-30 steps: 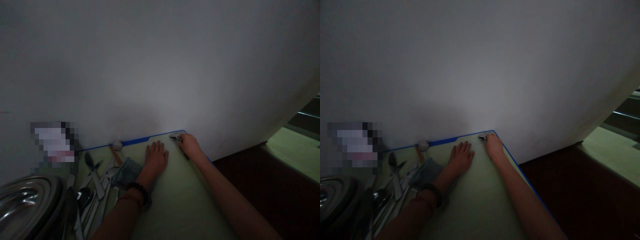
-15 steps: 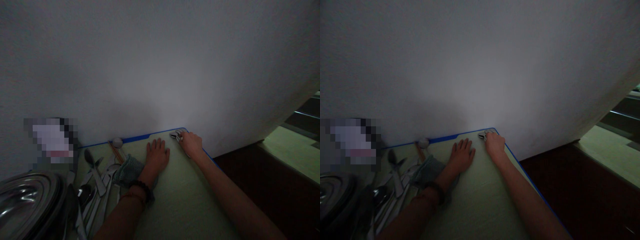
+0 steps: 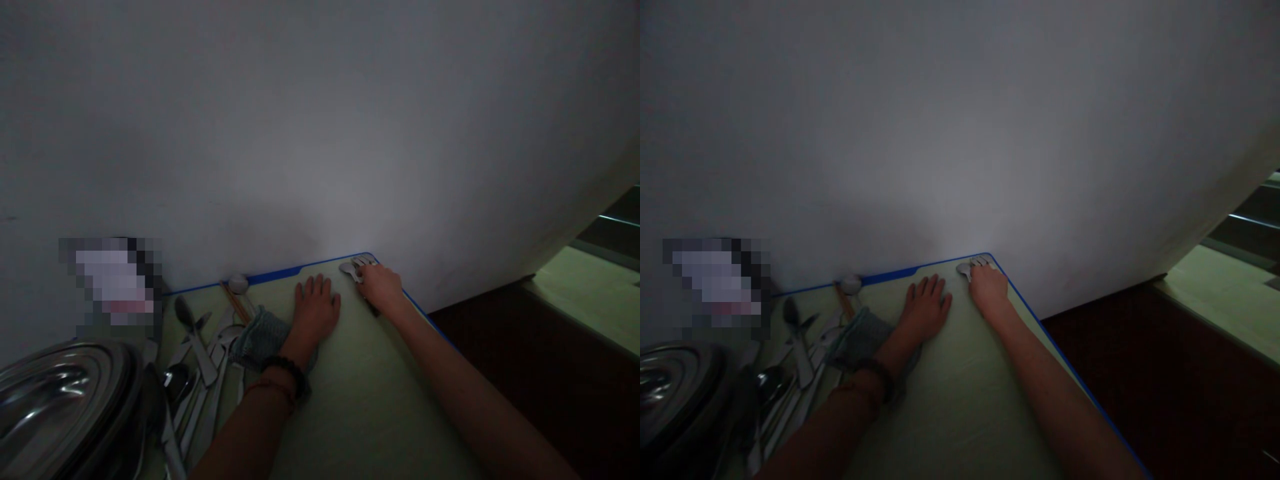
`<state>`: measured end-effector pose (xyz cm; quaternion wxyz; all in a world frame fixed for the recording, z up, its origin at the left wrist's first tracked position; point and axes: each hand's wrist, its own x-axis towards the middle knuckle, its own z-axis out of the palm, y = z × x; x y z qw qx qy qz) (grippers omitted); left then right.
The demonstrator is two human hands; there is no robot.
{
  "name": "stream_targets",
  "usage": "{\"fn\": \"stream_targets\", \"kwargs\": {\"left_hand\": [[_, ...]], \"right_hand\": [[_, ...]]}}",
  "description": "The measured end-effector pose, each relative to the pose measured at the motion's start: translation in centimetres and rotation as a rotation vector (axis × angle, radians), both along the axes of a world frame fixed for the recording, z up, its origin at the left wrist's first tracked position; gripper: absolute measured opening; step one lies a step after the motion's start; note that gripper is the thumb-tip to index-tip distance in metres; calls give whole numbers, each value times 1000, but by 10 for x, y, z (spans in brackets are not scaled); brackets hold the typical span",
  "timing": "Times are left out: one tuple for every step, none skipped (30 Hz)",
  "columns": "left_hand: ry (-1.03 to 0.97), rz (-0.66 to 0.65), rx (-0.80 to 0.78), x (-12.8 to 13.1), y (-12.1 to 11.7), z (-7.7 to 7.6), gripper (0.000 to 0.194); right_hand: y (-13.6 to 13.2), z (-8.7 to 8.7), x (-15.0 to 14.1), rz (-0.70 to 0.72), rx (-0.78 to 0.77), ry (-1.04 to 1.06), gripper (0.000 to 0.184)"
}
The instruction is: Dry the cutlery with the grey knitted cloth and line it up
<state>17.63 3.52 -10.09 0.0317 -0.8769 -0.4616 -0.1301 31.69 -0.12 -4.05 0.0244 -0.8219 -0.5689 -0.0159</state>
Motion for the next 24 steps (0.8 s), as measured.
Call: {"fn": "stream_targets", "kwargs": {"left_hand": [[0, -1, 0, 0, 0, 0, 51], [-1, -1, 0, 0, 0, 0, 51], [-1, -1, 0, 0, 0, 0, 51], [-1, 0, 0, 0, -1, 0, 51], [-1, 0, -1, -1, -1, 0, 51], [-1, 2, -2, -1, 0, 0, 50], [-2, 4, -4, -1, 0, 0, 50], [-2, 5, -5, -1, 0, 0, 49], [-3, 6, -6, -1, 0, 0, 49], [-3, 6, -7, -1, 0, 0, 49], [-4, 5, -7, -1, 0, 0, 49], [-5, 4, -7, -1, 0, -1, 49], [-5, 2, -7, -1, 0, -1, 49], [-6, 1, -7, -1, 0, -1, 49], [-7, -1, -7, -1, 0, -1, 50], [-8, -2, -7, -1, 0, -1, 50], [-8, -3, -8, -1, 0, -1, 50], [-8, -3, -8, -1, 0, -1, 50], [-8, -3, -9, -1, 0, -1, 50], [-8, -3, -10, -1, 0, -1, 50], [-7, -3, -9, -1, 0, -1, 50], [-7, -3, -7, -1, 0, -1, 50], [-7, -3, -6, -1, 0, -1, 50], [-7, -3, -4, -1, 0, -1, 50]], "right_hand": [[0, 0, -1, 4, -3, 2, 32], [-1, 1, -1, 8, -7, 3, 33], [-1, 1, -2, 12, -11, 4, 33], [-1, 1, -4, 14, -16, 3, 32], [-2, 1, -5, 16, -22, 1, 31], [-2, 0, -6, 15, -26, -1, 30], [-2, 0, -8, 14, -28, -5, 28], [-2, 0, -9, 14, -28, -8, 27], [-2, -1, -9, 14, -25, -12, 28], [-2, -2, -10, 14, -20, -16, 28], [-2, -2, -10, 16, -15, -18, 29], [-2, -3, -11, 16, -11, -19, 30], [-2, -4, -11, 17, -7, -21, 31], [-2, -4, -10, 17, -2, -22, 32], [-1, -5, -10, 16, 2, -24, 32], [0, -6, -10, 13, 7, -26, 32], [0, -7, -10, 8, 12, -29, 33], [1, -8, -10, 2, 17, -33, 33], [1, -9, -10, -3, 23, -37, 34], [2, -10, -11, -9, 28, -40, 34], [2, -10, -11, -12, 32, -44, 34], [2, -10, -11, -14, 36, -46, 34], [2, -10, -11, -15, 39, -48, 34], [1, -10, -11, -15, 40, -49, 34]]}}
